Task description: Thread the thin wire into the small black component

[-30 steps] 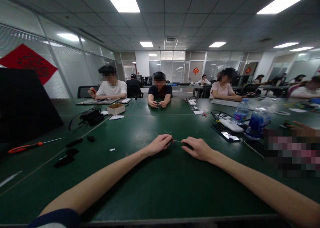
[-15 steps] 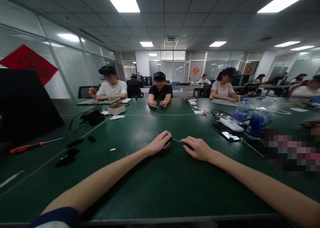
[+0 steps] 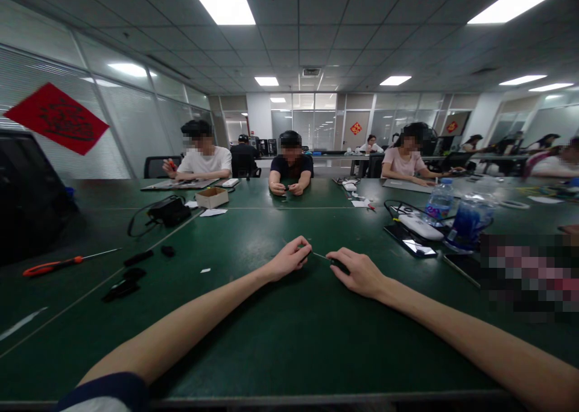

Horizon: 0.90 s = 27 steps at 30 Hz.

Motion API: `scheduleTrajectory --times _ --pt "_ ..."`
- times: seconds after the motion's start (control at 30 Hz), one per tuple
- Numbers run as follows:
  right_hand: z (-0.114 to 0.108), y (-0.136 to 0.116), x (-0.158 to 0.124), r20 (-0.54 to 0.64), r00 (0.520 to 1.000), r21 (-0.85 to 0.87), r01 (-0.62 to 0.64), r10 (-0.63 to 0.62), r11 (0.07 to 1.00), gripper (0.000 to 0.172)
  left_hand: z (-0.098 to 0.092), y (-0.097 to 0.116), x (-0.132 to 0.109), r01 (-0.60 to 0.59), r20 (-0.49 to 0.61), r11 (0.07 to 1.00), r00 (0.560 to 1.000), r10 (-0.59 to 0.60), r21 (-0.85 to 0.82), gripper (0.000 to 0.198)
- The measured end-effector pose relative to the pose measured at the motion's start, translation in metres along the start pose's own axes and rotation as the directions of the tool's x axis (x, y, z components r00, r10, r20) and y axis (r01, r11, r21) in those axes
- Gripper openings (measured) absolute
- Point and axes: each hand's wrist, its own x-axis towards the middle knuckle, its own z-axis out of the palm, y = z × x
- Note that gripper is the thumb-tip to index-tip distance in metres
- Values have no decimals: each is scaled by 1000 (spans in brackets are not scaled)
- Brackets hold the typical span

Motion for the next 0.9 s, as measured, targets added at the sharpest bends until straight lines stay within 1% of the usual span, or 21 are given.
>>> scheduleTrajectory --times 0.2,0.47,0.7,0.9 --pt "-1 1 -1 11 999 24 37 -37 999 31 -1 -2 1 -8 6 1000 1000 8 3 33" --pt "-4 2 -3 51 995 51 80 -82 996 33 -6 2 -3 10 75 999 997 -13 34 33" --pt "-6 2 -3 57 991 81 118 -123 990 34 -9 3 -3 31 140 999 990 -28 -23 32" --pt "-6 1 -2 50 990 76 127 -131 989 34 -9 5 -4 49 143 997 989 -40 -62 33"
